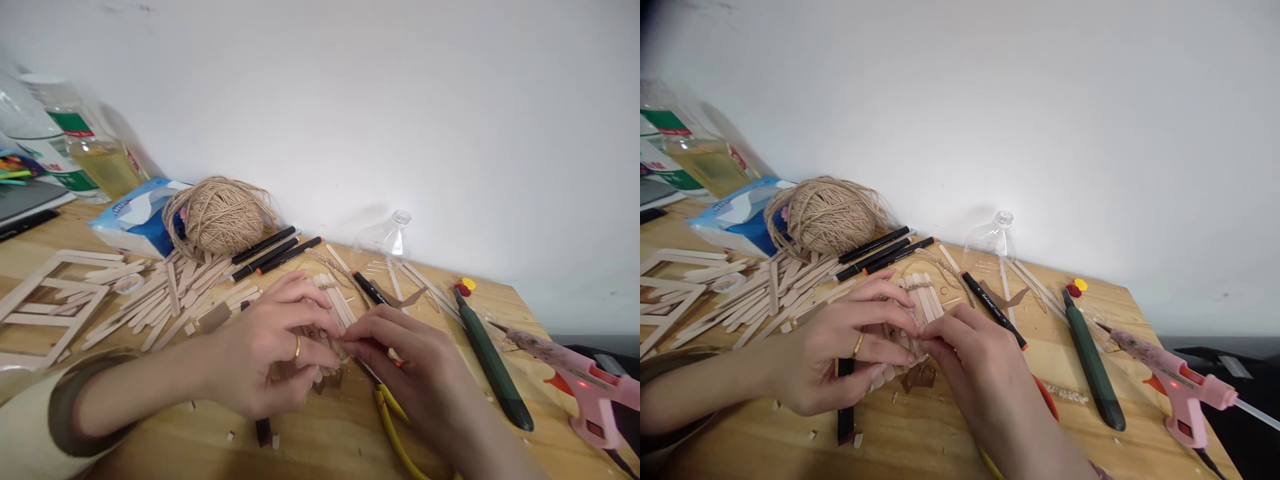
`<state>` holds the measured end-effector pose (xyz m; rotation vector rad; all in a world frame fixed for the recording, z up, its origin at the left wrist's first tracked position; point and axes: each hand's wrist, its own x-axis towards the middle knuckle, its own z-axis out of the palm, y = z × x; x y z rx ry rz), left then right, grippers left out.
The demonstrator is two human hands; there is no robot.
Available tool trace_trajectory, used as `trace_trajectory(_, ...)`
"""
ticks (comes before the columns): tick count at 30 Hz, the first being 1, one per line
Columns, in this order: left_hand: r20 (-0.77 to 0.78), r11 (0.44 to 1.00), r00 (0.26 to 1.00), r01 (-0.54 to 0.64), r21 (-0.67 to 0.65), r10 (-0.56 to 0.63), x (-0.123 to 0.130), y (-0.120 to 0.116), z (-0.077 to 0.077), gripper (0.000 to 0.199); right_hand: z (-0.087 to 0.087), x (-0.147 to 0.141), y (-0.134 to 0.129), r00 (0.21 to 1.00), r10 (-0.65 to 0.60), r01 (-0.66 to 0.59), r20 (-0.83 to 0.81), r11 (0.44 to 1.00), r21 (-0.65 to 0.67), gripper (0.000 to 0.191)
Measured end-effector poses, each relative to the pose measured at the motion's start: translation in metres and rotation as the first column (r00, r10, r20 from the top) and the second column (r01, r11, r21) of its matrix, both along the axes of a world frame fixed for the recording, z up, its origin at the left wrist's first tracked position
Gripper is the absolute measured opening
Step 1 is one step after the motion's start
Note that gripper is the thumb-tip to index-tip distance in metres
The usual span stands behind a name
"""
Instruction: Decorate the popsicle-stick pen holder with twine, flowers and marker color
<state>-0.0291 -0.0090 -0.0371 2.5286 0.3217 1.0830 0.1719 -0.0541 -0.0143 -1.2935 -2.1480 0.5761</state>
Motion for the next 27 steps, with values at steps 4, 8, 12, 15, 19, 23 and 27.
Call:
trace_trajectory(4, 0.012, 0.999, 1.000, 0.016, -0.028, -0.016, 0.001, 0.000, -0.001, 0.020, 0.006, 0.008, -0.004, 0.998, -0.047, 0.050, -0.040, 0.997, 0.058, 0.016)
trace_trajectory(8, 0.033, 0.999, 0.999, 0.015, -0.037, -0.014, 0.000, 0.000, -0.002, 0.020, 0.005, 0.013, -0.013, 0.999, 0.044, -0.046, 0.018, 0.987, 0.151, 0.015)
trace_trajectory(12, 0.023, 1.000, 1.000, 0.014, -0.026, -0.013, -0.001, 0.000, -0.001, 0.019, -0.005, 0.014, -0.017, 0.987, 0.103, -0.126, 0.123, 0.972, 0.199, 0.016)
trace_trajectory(15, 0.032, 0.999, 0.999, 0.017, -0.044, -0.016, -0.001, 0.000, -0.003, 0.020, -0.010, 0.013, -0.015, 0.987, 0.106, -0.130, 0.123, 0.969, 0.209, 0.017)
trace_trajectory(19, 0.055, 0.994, 0.998, 0.044, -0.097, -0.039, -0.002, -0.002, -0.008, 0.022, -0.009, 0.013, -0.014, 0.989, 0.109, -0.128, 0.104, 0.974, 0.189, 0.018)
trace_trajectory(23, 0.056, 0.989, 0.997, 0.062, -0.133, -0.055, -0.003, -0.002, -0.008, 0.022, -0.009, 0.014, -0.015, 0.988, 0.119, -0.135, 0.103, 0.976, 0.173, 0.019)
trace_trajectory(27, 0.024, 0.991, 0.998, 0.054, -0.122, -0.052, -0.002, -0.002, -0.007, 0.026, -0.010, 0.014, -0.014, 0.986, 0.122, -0.141, 0.115, 0.974, 0.177, 0.018)
